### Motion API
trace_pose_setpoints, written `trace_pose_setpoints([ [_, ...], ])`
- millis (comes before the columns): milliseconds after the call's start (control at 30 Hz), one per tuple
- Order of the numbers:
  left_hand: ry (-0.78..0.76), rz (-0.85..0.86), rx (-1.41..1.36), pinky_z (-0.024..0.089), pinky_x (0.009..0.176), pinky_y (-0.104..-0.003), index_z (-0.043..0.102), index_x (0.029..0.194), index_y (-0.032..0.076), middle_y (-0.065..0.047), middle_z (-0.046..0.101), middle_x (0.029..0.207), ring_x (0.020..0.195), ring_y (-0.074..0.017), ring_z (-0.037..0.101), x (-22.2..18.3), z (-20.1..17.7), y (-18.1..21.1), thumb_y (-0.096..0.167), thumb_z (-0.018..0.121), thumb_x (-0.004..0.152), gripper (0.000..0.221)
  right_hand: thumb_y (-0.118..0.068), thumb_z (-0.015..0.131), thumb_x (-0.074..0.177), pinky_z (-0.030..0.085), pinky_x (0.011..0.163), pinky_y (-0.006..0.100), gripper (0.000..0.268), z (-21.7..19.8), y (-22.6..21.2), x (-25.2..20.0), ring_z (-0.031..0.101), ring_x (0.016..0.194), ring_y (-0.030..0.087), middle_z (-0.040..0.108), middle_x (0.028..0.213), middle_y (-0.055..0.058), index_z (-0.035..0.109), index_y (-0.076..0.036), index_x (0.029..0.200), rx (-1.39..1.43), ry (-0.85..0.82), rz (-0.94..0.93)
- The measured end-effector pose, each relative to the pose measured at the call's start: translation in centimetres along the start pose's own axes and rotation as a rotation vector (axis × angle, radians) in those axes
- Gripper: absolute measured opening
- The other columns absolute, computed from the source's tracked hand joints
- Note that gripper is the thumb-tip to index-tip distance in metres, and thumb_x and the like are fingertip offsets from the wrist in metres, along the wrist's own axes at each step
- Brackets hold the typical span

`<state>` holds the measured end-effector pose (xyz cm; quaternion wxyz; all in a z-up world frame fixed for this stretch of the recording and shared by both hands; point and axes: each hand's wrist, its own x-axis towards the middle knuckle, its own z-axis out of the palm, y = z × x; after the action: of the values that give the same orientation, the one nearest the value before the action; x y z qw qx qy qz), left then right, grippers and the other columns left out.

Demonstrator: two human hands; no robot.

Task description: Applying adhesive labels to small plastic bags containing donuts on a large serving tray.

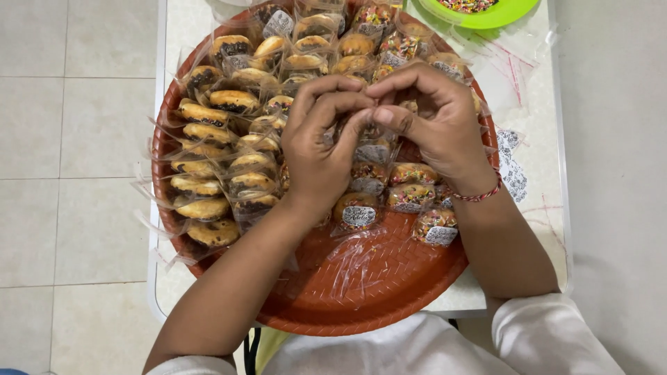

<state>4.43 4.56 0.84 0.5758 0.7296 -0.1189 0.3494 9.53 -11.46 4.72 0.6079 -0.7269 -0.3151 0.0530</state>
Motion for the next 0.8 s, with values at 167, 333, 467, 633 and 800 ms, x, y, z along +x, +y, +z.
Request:
trace_pose_setpoints([
  [167,0.01,0.001,0.017,0.064,0.098,-0.039,0.066,0.106,0.001,-0.014,0.06,0.114,0.109,-0.0284,0.065,-0.28,0.1,-0.52,-0.001,0.071,0.097,0.011,-0.012,0.074,0.099,0.062,0.095,0.028,0.02,0.04,-0.24,0.0,0.069,0.104,0.019,0.068,0.113,0.012,0.065,-0.002,0.114,-0.013,-0.01,0.008],
  [333,0.008,-0.018,0.016,0.062,0.093,-0.036,0.065,0.108,0.002,-0.014,0.064,0.11,0.105,-0.0275,0.066,-0.23,-0.08,-0.16,-0.001,0.072,0.098,0.013,-0.009,0.075,0.1,0.056,0.091,0.029,0.013,-0.02,-0.21,-0.06,0.064,0.1,0.019,0.065,0.106,0.01,0.065,-0.004,0.106,-0.091,0.002,-0.064],
  [467,-0.009,-0.086,-0.088,0.064,0.095,-0.033,0.055,0.116,0.005,-0.014,0.063,0.112,0.103,-0.0254,0.07,-0.34,-0.14,-0.14,-0.003,0.072,0.099,0.026,-0.016,0.073,0.101,0.053,0.091,0.031,0.015,-0.21,-0.06,0.01,0.061,0.103,0.02,0.064,0.109,0.009,0.068,-0.006,0.111,-0.225,-0.027,-0.108],
  [633,-0.046,-0.058,-0.012,0.068,0.096,-0.034,0.055,0.124,0.004,-0.015,0.062,0.115,0.103,-0.0269,0.072,-0.4,-0.16,-0.35,-0.007,0.073,0.098,0.033,-0.013,0.074,0.099,0.054,0.094,0.034,0.012,-0.39,0.0,-0.01,0.062,0.101,0.021,0.064,0.104,0.009,0.067,-0.005,0.105,-0.172,-0.044,-0.113],
  [800,-0.084,0.086,0.05,0.062,0.089,-0.039,0.064,0.103,-0.002,-0.018,0.068,0.105,0.099,-0.0304,0.07,0.06,0.04,-0.18,-0.004,0.074,0.095,0.013,-0.015,0.065,0.106,0.054,0.086,0.032,0.013,-0.02,0.24,-0.05,0.06,0.091,0.02,0.062,0.096,0.009,0.062,-0.003,0.1,-0.139,0.004,-0.156],
])
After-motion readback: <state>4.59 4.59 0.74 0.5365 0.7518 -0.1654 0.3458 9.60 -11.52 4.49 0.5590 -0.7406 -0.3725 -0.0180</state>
